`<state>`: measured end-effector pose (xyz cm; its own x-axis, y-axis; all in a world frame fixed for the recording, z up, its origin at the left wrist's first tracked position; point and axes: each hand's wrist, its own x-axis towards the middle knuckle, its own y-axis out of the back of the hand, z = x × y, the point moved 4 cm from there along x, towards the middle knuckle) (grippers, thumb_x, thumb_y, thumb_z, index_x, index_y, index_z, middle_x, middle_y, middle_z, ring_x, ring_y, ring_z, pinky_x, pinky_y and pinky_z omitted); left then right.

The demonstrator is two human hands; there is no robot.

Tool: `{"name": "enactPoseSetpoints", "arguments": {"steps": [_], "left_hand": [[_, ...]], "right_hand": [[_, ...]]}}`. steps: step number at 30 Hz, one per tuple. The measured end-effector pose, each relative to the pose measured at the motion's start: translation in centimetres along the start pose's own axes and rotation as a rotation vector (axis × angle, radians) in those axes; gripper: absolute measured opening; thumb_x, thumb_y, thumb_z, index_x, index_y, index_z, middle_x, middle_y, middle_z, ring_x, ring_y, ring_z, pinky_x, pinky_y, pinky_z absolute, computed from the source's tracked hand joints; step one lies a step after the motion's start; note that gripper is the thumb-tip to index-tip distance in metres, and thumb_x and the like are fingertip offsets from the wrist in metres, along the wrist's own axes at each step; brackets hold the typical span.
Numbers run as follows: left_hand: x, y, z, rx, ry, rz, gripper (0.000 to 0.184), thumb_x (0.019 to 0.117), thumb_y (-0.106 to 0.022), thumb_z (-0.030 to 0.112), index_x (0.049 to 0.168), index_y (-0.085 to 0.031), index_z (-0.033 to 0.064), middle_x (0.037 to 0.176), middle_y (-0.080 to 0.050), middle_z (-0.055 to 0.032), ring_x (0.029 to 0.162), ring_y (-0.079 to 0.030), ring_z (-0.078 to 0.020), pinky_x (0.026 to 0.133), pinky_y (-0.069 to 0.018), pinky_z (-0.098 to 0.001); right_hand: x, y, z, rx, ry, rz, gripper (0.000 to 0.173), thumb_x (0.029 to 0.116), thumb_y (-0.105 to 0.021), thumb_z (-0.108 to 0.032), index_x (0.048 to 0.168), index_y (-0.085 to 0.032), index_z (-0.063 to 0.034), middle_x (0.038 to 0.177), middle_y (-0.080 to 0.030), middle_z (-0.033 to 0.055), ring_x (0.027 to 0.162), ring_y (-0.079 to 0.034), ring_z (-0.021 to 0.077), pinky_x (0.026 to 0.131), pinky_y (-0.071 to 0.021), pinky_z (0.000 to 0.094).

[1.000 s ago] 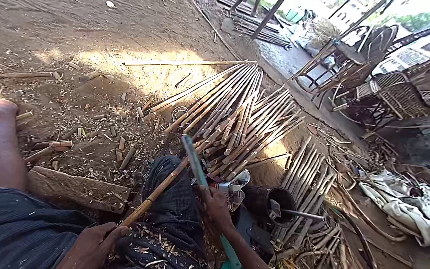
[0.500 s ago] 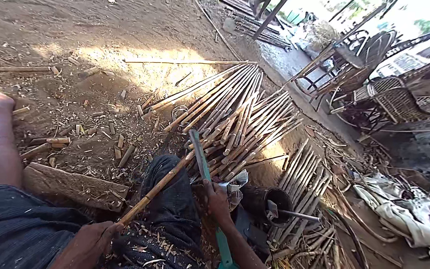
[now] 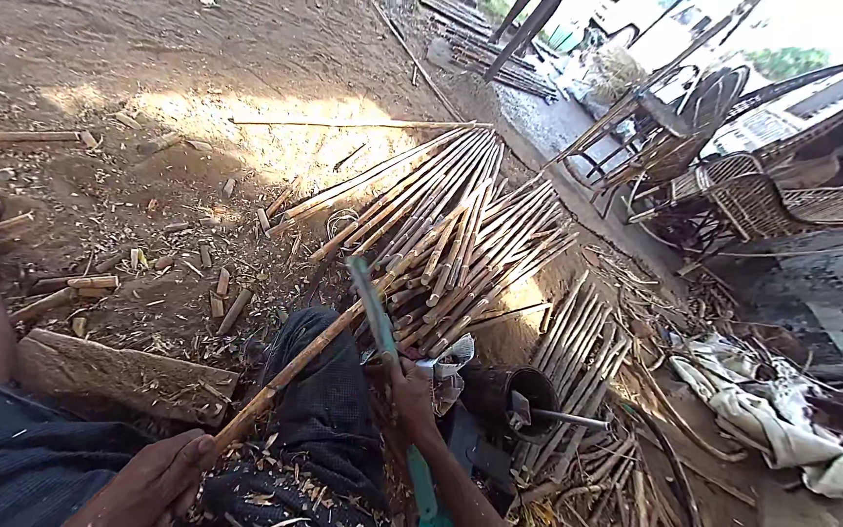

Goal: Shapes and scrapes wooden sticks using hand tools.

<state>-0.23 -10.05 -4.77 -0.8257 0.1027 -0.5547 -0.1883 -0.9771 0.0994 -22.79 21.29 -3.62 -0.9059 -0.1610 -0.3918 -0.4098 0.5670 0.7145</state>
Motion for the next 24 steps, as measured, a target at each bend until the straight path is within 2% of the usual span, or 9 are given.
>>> {"name": "enactPoseSetpoints", "arguments": {"steps": [3, 8, 10, 12, 16, 18, 21, 23, 24], "left_hand": [[0.3, 0.4, 0.6, 0.021, -0.028, 0.005, 0.065, 0.1055, -0.031, 0.063, 0.101, -0.063, 0.0068, 0.067, -0.062, -0.0045, 0.049, -0.057, -0.0175, 0.047, -0.0512, -0.0362], [0.5, 0.4, 0.1, -0.1, 0.014, -0.036, 0.059, 0.1053, -0.032, 0.062, 0.097, -0.063, 0.012, 0.063, -0.061, -0.003, 0.044, -0.054, -0.015, 0.042, -0.0478, -0.0303], [0.8, 0.9, -0.2, -0.157, 0.007, -0.074, 0.061, 0.1054, -0.031, 0.062, 0.097, -0.064, 0.0122, 0.062, -0.062, -0.0032, 0.042, -0.054, -0.0142, 0.04, -0.047, -0.0287], [0.8, 0.9, -0.5, -0.234, 0.007, -0.11, 0.061, 0.1059, -0.029, 0.061, 0.095, -0.064, 0.0126, 0.06, -0.059, -0.002, 0.04, -0.051, -0.012, 0.037, -0.0446, -0.026], [1.1, 0.6, -0.6, -0.349, 0.032, -0.145, 0.057, 0.1085, -0.027, 0.053, 0.096, -0.063, 0.0118, 0.059, -0.056, -0.0006, 0.04, -0.05, -0.0101, 0.038, -0.0446, -0.0244], [1.0, 0.9, -0.5, -0.3, 0.02, -0.097, 0.054, 0.1091, -0.028, 0.05, 0.097, -0.063, 0.0113, 0.061, -0.058, -0.0014, 0.041, -0.051, -0.0112, 0.038, -0.0453, -0.0258], [0.6, 0.6, 0.2, 0.102, -0.037, 0.076, 0.051, 0.1076, -0.036, 0.049, 0.1, -0.065, 0.0081, 0.065, -0.064, -0.0037, 0.046, -0.058, -0.0169, 0.044, -0.0505, -0.035], [0.2, -0.2, 1.0, 0.402, -0.09, 0.21, 0.06, 0.1072, -0.038, 0.054, 0.103, -0.066, 0.0013, 0.068, -0.065, -0.013, 0.057, -0.065, -0.032, 0.057, -0.0537, -0.0542], [0.2, -0.5, 1.1, 0.5, -0.121, 0.274, 0.066, 0.1061, -0.036, 0.059, 0.102, -0.067, 0.001, 0.067, -0.065, -0.0155, 0.06, -0.067, -0.0365, 0.057, -0.0537, -0.059]], "right_hand": [[-1.5, -1.2, -0.7, -0.137, 0.132, -0.159, 0.055, 0.1005, -0.052, -0.058, 0.095, -0.069, -0.0059, 0.081, -0.067, 0.0101, 0.078, -0.067, 0.0251, 0.074, -0.0555, 0.0496], [0.1, -0.4, 0.6, 0.038, 0.016, -0.011, 0.05, 0.1032, -0.052, -0.054, 0.09, -0.067, -0.0071, 0.066, -0.061, 0.0056, 0.058, -0.06, 0.0197, 0.058, -0.0529, 0.0416], [-1.0, -1.6, -0.3, -0.088, 0.112, -0.118, 0.054, 0.101, -0.052, -0.057, 0.092, -0.068, -0.007, 0.074, -0.064, 0.0078, 0.069, -0.065, 0.023, 0.068, -0.0549, 0.047], [-2.1, -2.0, -0.9, -0.187, 0.189, -0.187, 0.057, 0.0984, -0.052, -0.063, 0.09, -0.067, -0.0083, 0.075, -0.064, 0.0084, 0.073, -0.066, 0.0249, 0.069, -0.055, 0.0505], [0.3, -0.7, 0.1, -0.054, 0.042, -0.055, 0.053, 0.1026, -0.051, -0.057, 0.09, -0.067, -0.0083, 0.069, -0.062, 0.0058, 0.062, -0.062, 0.0208, 0.061, -0.0536, 0.0435], [-1.4, -1.8, -1.4, -0.174, 0.173, -0.206, 0.056, 0.0991, -0.052, -0.062, 0.09, -0.068, -0.0091, 0.074, -0.063, 0.0072, 0.072, -0.065, 0.0237, 0.068, -0.0545, 0.0493], [-1.1, -0.8, -1.8, -0.142, 0.093, -0.177, 0.055, 0.0997, -0.054, -0.059, 0.092, -0.069, -0.0067, 0.074, -0.063, 0.0086, 0.07, -0.064, 0.0241, 0.068, -0.0541, 0.0485], [0.8, 0.2, -0.8, -0.055, -0.011, -0.044, 0.053, 0.1022, -0.054, -0.057, 0.091, -0.067, -0.0066, 0.067, -0.061, 0.0072, 0.058, -0.061, 0.021, 0.058, -0.0527, 0.0418], [0.6, 0.2, -1.0, -0.065, 0.01, -0.06, 0.052, 0.1024, -0.053, -0.056, 0.091, -0.068, -0.0064, 0.068, -0.062, 0.0073, 0.06, -0.062, 0.0213, 0.06, -0.0537, 0.0428]]}}
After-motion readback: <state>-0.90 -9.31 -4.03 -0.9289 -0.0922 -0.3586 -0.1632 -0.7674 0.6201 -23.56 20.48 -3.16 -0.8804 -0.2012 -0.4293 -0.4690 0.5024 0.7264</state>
